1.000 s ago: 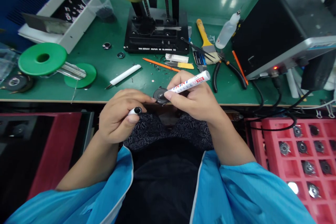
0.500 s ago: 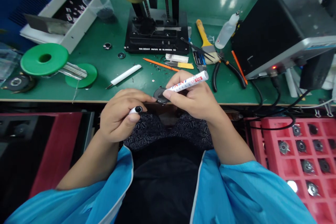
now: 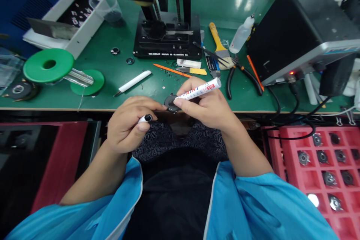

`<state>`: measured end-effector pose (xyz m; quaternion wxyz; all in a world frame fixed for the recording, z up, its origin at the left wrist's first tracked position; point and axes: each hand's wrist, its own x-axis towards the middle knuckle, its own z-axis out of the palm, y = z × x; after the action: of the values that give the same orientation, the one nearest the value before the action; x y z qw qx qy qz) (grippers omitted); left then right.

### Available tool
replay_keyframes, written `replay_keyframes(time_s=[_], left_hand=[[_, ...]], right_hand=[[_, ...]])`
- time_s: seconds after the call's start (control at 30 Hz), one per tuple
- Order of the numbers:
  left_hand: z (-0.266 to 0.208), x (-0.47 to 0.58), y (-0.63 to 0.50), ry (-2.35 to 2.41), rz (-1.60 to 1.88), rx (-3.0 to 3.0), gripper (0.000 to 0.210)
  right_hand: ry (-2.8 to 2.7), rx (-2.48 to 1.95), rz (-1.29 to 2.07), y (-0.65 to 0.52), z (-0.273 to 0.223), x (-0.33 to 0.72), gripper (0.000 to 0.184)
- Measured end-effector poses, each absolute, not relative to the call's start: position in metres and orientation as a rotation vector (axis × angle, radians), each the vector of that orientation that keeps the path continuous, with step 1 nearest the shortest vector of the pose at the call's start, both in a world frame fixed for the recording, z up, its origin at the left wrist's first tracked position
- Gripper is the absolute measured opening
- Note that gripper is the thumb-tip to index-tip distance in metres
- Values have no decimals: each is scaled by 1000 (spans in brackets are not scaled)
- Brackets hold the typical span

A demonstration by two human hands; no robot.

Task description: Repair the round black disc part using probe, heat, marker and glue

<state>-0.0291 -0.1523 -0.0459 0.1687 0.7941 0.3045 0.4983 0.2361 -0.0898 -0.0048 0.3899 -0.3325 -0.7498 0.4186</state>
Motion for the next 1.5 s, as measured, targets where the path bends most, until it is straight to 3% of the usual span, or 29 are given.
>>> replay_keyframes(time_s=[0.57,1.5], left_hand=[[-48,-29,-154,871,1426,2233,26],[-46,-29,-154,899,1407,2263,27]], right_hand=[[-1857,-859,957,-92,-7,233,8],[-1829,-916,969,-94,-9,231,12]])
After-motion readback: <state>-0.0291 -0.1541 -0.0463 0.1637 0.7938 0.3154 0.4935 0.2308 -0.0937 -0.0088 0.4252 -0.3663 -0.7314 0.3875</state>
